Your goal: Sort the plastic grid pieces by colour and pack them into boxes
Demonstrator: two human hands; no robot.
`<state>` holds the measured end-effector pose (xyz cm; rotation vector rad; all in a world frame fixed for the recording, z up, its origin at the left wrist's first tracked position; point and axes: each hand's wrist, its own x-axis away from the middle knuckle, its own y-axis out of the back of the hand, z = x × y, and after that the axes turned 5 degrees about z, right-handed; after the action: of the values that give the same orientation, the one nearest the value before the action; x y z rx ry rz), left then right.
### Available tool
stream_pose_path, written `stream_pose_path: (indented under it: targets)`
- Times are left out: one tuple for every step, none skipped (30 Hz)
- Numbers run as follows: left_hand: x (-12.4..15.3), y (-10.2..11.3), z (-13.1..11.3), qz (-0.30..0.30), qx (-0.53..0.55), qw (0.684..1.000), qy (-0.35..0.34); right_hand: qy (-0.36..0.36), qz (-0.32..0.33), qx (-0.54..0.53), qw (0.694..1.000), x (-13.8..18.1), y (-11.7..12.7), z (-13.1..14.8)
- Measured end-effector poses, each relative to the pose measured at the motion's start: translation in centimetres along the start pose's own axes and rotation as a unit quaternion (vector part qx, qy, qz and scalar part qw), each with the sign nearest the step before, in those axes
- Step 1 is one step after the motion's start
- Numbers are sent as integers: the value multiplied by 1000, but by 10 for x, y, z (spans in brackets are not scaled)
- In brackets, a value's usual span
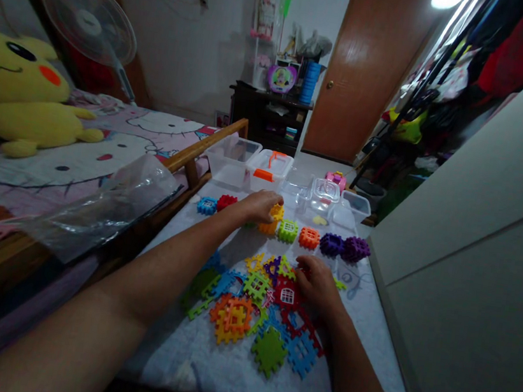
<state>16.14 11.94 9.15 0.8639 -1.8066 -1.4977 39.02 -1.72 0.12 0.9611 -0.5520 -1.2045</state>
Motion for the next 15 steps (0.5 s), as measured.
stream_pose_path:
  targets:
    - [0, 0, 0, 4, -2, 1000, 4, 0, 1, 1, 1000, 0, 0, 0]
    - [-1, 0, 0, 7, -2, 1000, 7, -1, 2, 0, 1000, 0, 1, 1]
    - [-1, 0, 0, 9, -1, 1000, 9, -1, 3, -1, 1000, 1, 1, 1]
    - [-1, 0, 0, 10, 1, 1000, 10, -2, 3, -2, 1000, 1, 1, 1]
    - [-1, 0, 1, 10, 3, 1000, 10, -2, 2, -3, 1000, 1, 1, 2]
    - [0, 0, 1, 11, 6, 1000, 10, -2, 1, -3, 1000, 1, 1, 1]
    - [0, 0, 2, 14, 8, 1000, 9, -2, -1, -3, 1000, 1, 1, 1]
    - [-1, -1, 2, 17, 10, 1000, 9, -2, -3, -3, 1000, 0, 1, 1]
    - [-1, -1, 2, 20, 13, 1000, 8, -2, -5, -3, 1000, 1, 0, 1]
    - [-1, -2, 3, 24, 16, 1000, 8, -2, -7, -3, 1000, 1, 0, 1]
    - [-2, -3, 3, 27, 19, 999, 8, -3, -7, -4, 1000, 1, 0, 1]
    - [-2, -4, 4, 29, 21, 999, 10, -3, -8, -4, 1000, 1, 0, 1]
    - [-3, -5, 5, 30, 24, 999, 11, -3, -7, -4, 1000, 1, 0, 1]
    - [-4, -5, 5, 29, 26, 999, 13, -2, -6, -3, 1000, 1, 0, 0]
    - [-4, -6, 6, 31, 28, 999, 14, -2, -7, -3, 1000, 1, 0, 0]
